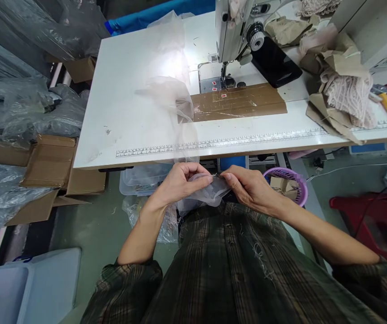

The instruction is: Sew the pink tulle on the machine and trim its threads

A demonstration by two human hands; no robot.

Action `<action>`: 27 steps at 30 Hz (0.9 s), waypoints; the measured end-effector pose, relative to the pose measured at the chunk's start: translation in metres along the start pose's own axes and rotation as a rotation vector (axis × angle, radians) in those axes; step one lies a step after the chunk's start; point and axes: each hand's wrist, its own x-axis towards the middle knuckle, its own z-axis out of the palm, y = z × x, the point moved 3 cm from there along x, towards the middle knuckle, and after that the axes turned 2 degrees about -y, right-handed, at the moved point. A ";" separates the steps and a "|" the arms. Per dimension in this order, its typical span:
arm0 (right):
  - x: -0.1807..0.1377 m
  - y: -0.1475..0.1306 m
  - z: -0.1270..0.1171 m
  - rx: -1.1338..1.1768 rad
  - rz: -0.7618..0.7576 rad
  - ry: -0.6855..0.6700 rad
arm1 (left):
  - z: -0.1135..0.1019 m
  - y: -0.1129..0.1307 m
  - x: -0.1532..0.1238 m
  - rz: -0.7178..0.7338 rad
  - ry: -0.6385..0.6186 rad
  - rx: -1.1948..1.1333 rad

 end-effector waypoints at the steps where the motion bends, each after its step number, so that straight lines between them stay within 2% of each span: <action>1: 0.000 -0.001 0.000 -0.025 -0.012 0.004 | 0.000 0.001 0.000 0.004 0.000 -0.010; 10: 0.003 -0.004 0.002 -0.072 -0.040 0.019 | 0.001 -0.002 0.000 0.005 -0.010 -0.079; 21: 0.000 0.000 0.007 -0.026 0.118 0.023 | 0.003 -0.005 0.001 0.019 -0.008 -0.052; 27: -0.001 -0.001 0.010 0.013 0.149 0.025 | 0.002 -0.008 0.002 0.005 0.003 -0.048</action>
